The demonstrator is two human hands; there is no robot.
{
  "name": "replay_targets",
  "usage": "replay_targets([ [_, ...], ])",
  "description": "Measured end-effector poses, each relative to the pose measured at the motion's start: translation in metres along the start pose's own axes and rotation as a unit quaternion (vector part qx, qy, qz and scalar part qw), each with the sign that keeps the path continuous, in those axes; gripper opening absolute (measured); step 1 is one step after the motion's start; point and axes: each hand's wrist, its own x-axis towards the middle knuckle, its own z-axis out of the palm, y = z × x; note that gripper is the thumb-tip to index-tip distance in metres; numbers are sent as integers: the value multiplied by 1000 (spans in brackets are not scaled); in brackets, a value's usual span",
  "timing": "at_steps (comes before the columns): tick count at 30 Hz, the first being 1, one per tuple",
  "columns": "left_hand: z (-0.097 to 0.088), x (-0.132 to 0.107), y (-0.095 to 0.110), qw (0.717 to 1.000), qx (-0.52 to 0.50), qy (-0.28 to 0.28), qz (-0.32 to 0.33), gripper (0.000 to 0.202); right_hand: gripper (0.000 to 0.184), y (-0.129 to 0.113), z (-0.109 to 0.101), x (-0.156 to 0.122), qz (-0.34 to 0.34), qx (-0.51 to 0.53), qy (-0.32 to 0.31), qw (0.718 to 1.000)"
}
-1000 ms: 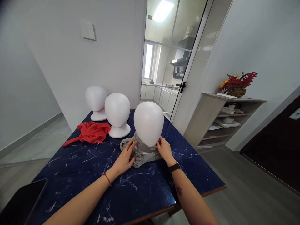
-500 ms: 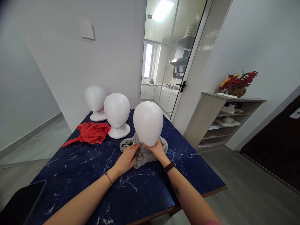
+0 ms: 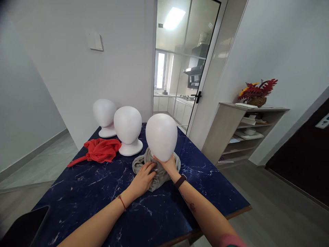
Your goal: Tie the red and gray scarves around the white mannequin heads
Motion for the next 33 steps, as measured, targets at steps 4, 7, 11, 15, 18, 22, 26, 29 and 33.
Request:
replay_targets([
  [4, -5, -2, 5, 999, 32, -30, 32, 29, 68, -8, -4, 3, 50, 35, 13, 998],
  [7, -7, -4, 6, 998, 47, -41, 5, 33, 67, -10, -11, 2, 57, 101, 32, 993],
  [11, -8, -6, 3, 996, 57, -13, -71, 51, 67, -14, -23, 2, 74, 160, 75, 981],
  [15, -4, -9, 2, 979, 53, 12, -196, 60, 65, -17, -38, 7, 97, 196, 113, 969],
  [18, 0, -12, 2, 966, -3, 7, -258, 68, 57, -16, -53, 12, 89, 236, 119, 960],
  [22, -1, -14, 0, 960, -155, 16, -234, 70, 46, -9, -73, 15, 71, 237, 57, 967],
  [26, -10, -13, -1, 935, -286, 74, -196, 63, 45, -6, -79, 12, 93, 241, 1, 966],
  [29, -13, -11, 1, 902, -340, 125, -236, 64, 53, -7, -73, 5, 113, 245, -19, 963],
  [33, -10, -8, 0, 867, -383, 150, -281, 51, 56, -10, -71, -1, 115, 232, -66, 964],
])
